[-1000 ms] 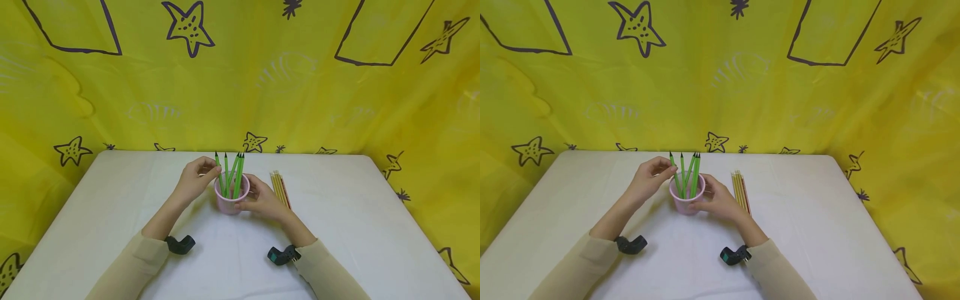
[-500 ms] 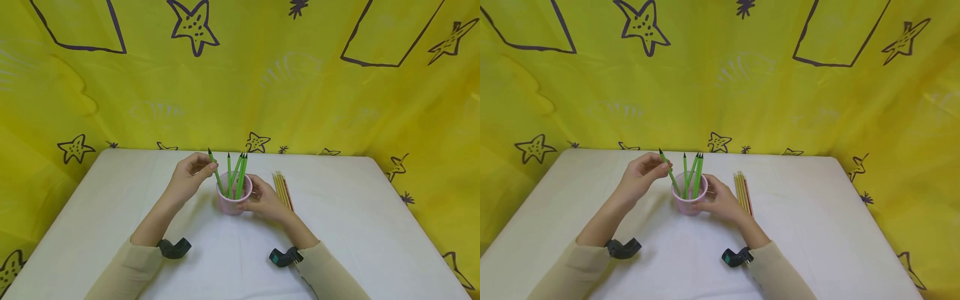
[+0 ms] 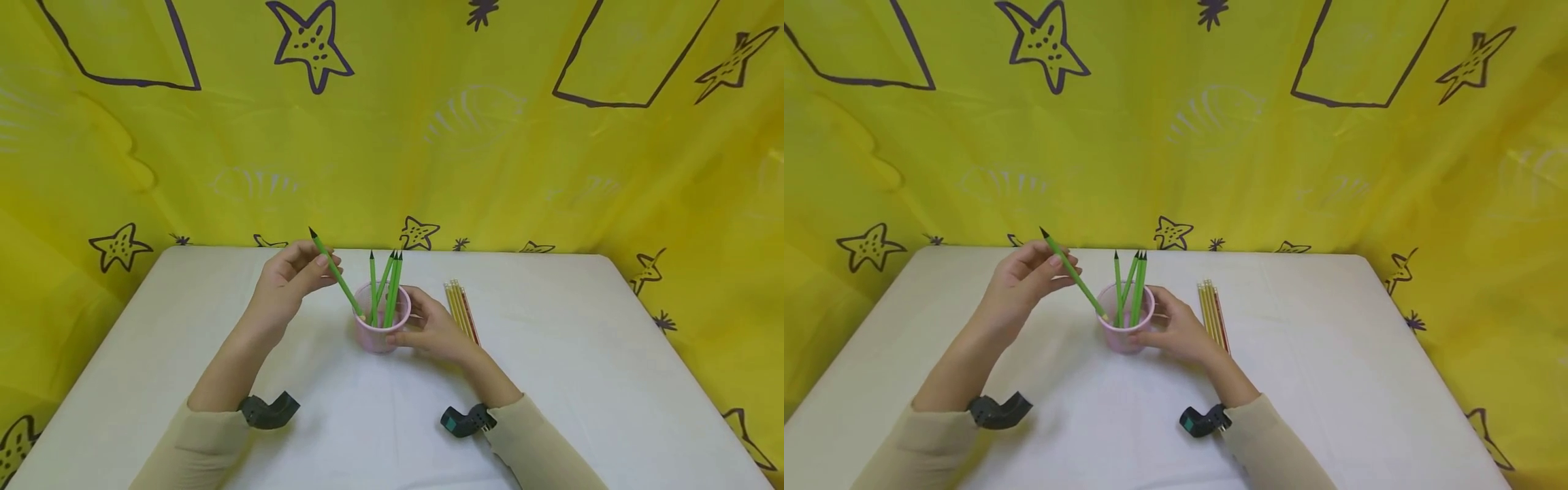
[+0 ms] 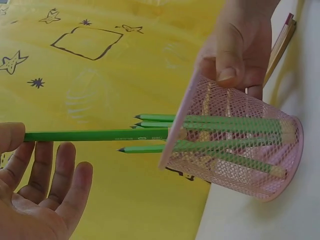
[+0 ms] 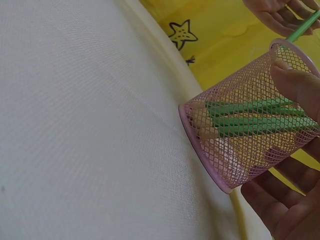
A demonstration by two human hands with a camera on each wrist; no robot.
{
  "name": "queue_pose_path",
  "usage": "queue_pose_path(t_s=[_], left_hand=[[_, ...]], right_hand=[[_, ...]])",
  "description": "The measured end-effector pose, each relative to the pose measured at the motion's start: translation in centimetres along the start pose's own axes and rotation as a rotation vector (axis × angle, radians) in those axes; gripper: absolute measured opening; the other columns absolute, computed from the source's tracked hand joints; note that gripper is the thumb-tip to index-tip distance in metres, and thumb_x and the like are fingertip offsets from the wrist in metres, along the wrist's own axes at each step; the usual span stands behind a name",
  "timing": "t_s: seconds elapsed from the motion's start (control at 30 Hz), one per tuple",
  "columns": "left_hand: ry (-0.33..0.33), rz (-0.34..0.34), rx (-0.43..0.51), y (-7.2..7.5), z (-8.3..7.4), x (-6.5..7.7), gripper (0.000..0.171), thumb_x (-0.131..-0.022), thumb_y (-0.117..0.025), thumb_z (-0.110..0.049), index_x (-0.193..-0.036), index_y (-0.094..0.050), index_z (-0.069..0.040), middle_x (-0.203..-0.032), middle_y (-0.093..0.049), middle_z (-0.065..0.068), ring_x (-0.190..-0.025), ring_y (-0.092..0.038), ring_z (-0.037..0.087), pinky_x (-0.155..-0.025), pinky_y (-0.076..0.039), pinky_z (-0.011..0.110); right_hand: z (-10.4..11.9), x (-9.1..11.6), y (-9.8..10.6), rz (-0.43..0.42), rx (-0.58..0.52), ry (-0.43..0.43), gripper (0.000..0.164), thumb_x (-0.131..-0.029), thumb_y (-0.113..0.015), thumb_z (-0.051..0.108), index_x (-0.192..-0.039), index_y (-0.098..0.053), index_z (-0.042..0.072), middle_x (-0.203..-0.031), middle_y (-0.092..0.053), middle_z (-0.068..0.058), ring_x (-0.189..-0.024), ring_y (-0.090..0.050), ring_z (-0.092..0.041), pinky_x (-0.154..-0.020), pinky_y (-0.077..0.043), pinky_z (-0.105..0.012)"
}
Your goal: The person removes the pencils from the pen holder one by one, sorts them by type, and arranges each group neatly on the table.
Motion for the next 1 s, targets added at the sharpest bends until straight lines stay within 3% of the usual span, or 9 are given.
queue_pose_path(t_s=[0.27,0.47,1.0], left_hand=[[-0.025,-0.029,0.052,0.9,-1.0,0.5,0.019,-0.103,-0.055,-0.016,-0.117,-0.056,-0.002,-0.107,-0.063,0.009,-0.104,-0.068,0.029,-0.097,-0.056,0.037],[-0.028,-0.043,0.085,1.2,-1.6,0.5,0.017,-0.103,-0.055,-0.013,-0.116,-0.057,-0.003,-0.104,-0.062,0.007,-0.098,-0.069,0.025,-0.096,-0.056,0.036],[0.023,-0.067,0.093,2.6,-0.7,0.0,0.014,-0.103,-0.055,-0.014,-0.115,-0.057,-0.009,-0.105,-0.061,0.008,-0.093,-0.067,0.020,-0.088,-0.059,0.032]], right_hand=[[0.0,0.1,-0.1,-0.002,0.017,-0.007,0.080,-0.075,-0.084,0.003,-0.145,-0.044,0.006,-0.143,-0.053,-0.015,-0.131,-0.053,-0.034,-0.109,-0.046,-0.044],[0.2,0.2,0.0,-0.005,0.023,-0.007,0.080,-0.075,-0.084,0.004,-0.144,-0.045,0.007,-0.143,-0.053,-0.015,-0.130,-0.054,-0.033,-0.109,-0.046,-0.044],[0.2,0.2,-0.1,0.003,0.014,0.011,0.080,-0.076,-0.084,0.002,-0.145,-0.044,0.003,-0.143,-0.052,-0.018,-0.129,-0.054,-0.035,-0.109,-0.046,-0.046]])
Point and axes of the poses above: each hand's wrist, its own x-axis away from the middle knuckle, its own y-axis out of the back of the hand, z = x × y, the point moved 9 cm from there along -x, towards the middle knuckle
